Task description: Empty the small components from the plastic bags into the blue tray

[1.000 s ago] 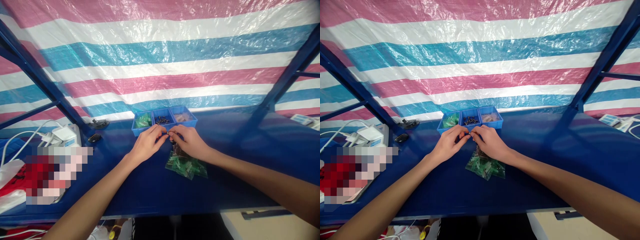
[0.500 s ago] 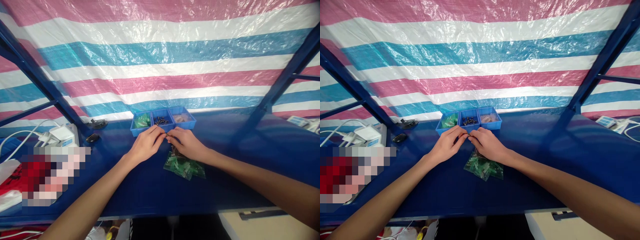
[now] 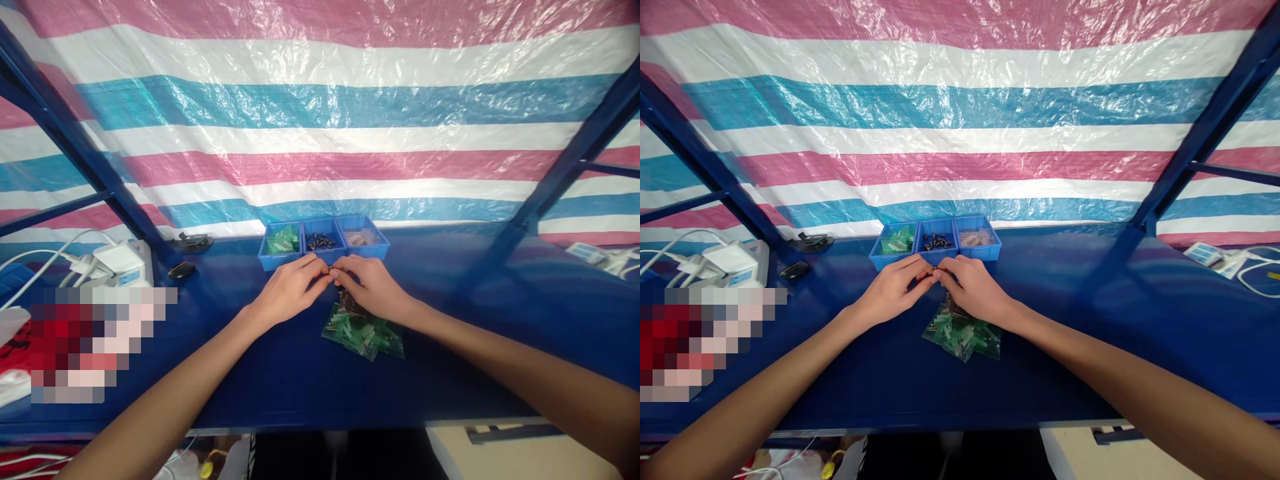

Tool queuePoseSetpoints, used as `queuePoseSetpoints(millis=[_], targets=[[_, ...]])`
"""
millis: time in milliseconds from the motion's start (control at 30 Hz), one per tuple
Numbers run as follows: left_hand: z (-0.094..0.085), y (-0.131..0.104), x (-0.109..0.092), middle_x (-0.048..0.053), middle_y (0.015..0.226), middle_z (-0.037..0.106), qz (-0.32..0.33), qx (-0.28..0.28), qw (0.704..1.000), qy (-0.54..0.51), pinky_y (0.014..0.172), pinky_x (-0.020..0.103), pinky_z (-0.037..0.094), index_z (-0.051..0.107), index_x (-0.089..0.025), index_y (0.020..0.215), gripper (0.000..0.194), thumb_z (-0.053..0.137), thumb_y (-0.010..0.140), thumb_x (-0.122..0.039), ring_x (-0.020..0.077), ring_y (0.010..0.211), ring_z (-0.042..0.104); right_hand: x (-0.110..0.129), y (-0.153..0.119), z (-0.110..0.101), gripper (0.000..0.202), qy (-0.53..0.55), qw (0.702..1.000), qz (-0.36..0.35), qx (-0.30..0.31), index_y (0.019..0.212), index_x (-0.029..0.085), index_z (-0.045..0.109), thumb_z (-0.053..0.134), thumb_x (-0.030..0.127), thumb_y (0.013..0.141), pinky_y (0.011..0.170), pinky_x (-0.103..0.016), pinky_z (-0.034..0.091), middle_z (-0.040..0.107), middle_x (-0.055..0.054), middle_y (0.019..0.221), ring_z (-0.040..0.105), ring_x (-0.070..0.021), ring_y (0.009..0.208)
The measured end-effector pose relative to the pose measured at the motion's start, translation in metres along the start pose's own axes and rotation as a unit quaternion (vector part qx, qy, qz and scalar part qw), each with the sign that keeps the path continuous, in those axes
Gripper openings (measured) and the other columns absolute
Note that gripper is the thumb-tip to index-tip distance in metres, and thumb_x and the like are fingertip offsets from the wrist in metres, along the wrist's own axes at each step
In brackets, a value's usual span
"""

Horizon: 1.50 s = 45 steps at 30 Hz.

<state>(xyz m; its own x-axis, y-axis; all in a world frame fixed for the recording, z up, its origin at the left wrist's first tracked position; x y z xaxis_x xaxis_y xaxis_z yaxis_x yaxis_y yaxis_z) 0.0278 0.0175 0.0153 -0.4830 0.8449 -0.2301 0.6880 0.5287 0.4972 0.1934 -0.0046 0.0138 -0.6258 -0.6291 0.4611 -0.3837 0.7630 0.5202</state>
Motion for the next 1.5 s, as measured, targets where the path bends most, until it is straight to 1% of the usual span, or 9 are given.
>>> queuePoseSetpoints(millis=[133,200,267,400,600,967,1167,1300,1500], targets=[[0.000,-0.002,0.007,0.000,0.089,0.058,-0.042,-0.027,0.999,-0.022,0.065,0.025,0.042,0.055,-0.019,0.104,0.020,0.055,0.101,-0.039,0.0127,0.073,0.056,0.002,0.000,0.000,0.024,0.012,1.000,-0.005,0.003,0.086,0.017,0.065,0.047,0.021,0.103,0.064,-0.027,0.038,0.065,-0.001,0.074,0.058,-0.0144,0.067],[-0.001,-0.003,0.010,0.000,0.090,0.059,-0.060,-0.058,0.996,-0.038,0.064,0.024,0.043,0.053,-0.019,0.117,0.030,0.061,0.098,-0.041,0.0127,0.073,0.057,0.002,0.001,0.000,0.024,0.029,1.000,-0.003,0.002,0.086,0.017,0.064,0.047,0.020,0.102,0.065,-0.026,0.038,0.066,-0.001,0.075,0.059,-0.0140,0.067],[-0.002,-0.002,0.009,0.001,0.097,0.061,-0.048,-0.069,0.996,-0.043,0.066,0.024,0.046,0.053,-0.021,0.123,0.031,0.061,0.098,-0.037,0.0126,0.076,0.059,0.002,0.002,-0.001,0.024,0.051,0.999,0.002,0.007,0.084,0.017,0.064,0.047,0.019,0.102,0.063,-0.025,0.038,0.067,-0.001,0.075,0.058,-0.0127,0.064],[-0.003,-0.001,0.004,0.003,0.108,0.063,-0.013,-0.049,0.998,-0.044,0.071,0.024,0.047,0.061,-0.022,0.116,0.018,0.053,0.103,-0.031,0.0125,0.082,0.061,0.001,0.002,-0.001,0.024,0.094,0.995,0.019,0.022,0.082,0.017,0.063,0.046,0.014,0.098,0.058,-0.025,0.038,0.066,0.001,0.073,0.055,-0.0108,0.056],[-0.001,0.000,0.004,0.003,0.097,0.064,-0.021,-0.049,0.998,-0.041,0.077,0.027,0.046,0.064,-0.018,0.104,0.022,0.046,0.106,-0.032,0.0144,0.085,0.062,-0.002,0.000,0.002,0.011,0.084,0.996,0.037,0.017,0.088,0.019,0.067,0.057,0.017,0.093,0.058,-0.025,0.040,0.070,-0.001,0.078,0.061,-0.0144,0.066],[0.002,0.002,0.000,0.003,0.090,0.065,-0.059,-0.036,0.996,-0.054,0.072,0.028,0.042,0.065,-0.017,0.095,0.028,0.043,0.107,-0.031,0.0147,0.080,0.061,0.002,0.000,0.002,0.013,0.034,0.999,0.018,-0.027,0.082,0.020,0.063,0.062,0.022,0.095,0.060,-0.025,0.039,0.067,0.001,0.072,0.058,-0.0137,0.065],[0.003,0.003,0.001,0.001,0.076,0.057,-0.073,-0.021,0.997,-0.031,0.065,0.028,0.038,0.058,-0.016,0.080,0.036,0.039,0.107,-0.030,0.0135,0.068,0.054,0.002,-0.002,0.001,0.007,-0.003,0.998,0.003,-0.058,0.090,0.020,0.063,0.059,0.021,0.096,0.063,-0.027,0.042,0.070,-0.002,0.081,0.062,-0.0167,0.073],[0.004,0.003,0.000,0.001,0.079,0.060,-0.065,-0.004,0.996,-0.058,0.065,0.027,0.038,0.059,-0.017,0.083,0.029,0.042,0.104,-0.027,0.0135,0.070,0.056,0.000,-0.002,-0.001,0.006,-0.003,0.998,-0.007,-0.060,0.094,0.020,0.063,0.057,0.020,0.096,0.064,-0.027,0.043,0.070,-0.002,0.083,0.064,-0.0172,0.075],[0.004,0.001,0.004,0.001,0.088,0.063,-0.065,0.001,0.998,0.008,0.064,0.027,0.039,0.062,-0.020,0.102,0.012,0.052,0.097,-0.026,0.0145,0.073,0.057,-0.008,0.014,-0.015,0.006,-0.056,0.996,-0.027,-0.058,0.089,0.019,0.062,0.058,0.017,0.093,0.072,-0.030,0.045,0.070,-0.003,0.084,0.063,-0.0184,0.078]])
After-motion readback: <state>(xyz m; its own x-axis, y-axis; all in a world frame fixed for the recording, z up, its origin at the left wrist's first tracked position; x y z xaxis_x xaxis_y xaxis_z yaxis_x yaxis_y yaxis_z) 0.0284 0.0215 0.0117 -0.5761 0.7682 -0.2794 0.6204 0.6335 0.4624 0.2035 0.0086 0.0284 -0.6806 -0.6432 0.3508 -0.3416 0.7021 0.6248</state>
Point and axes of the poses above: each hand's wrist, its own y-axis towards the middle knuckle, its own z-axis out of the palm, x = y × z, the point moved 4 cm from there along y, towards the middle knuckle
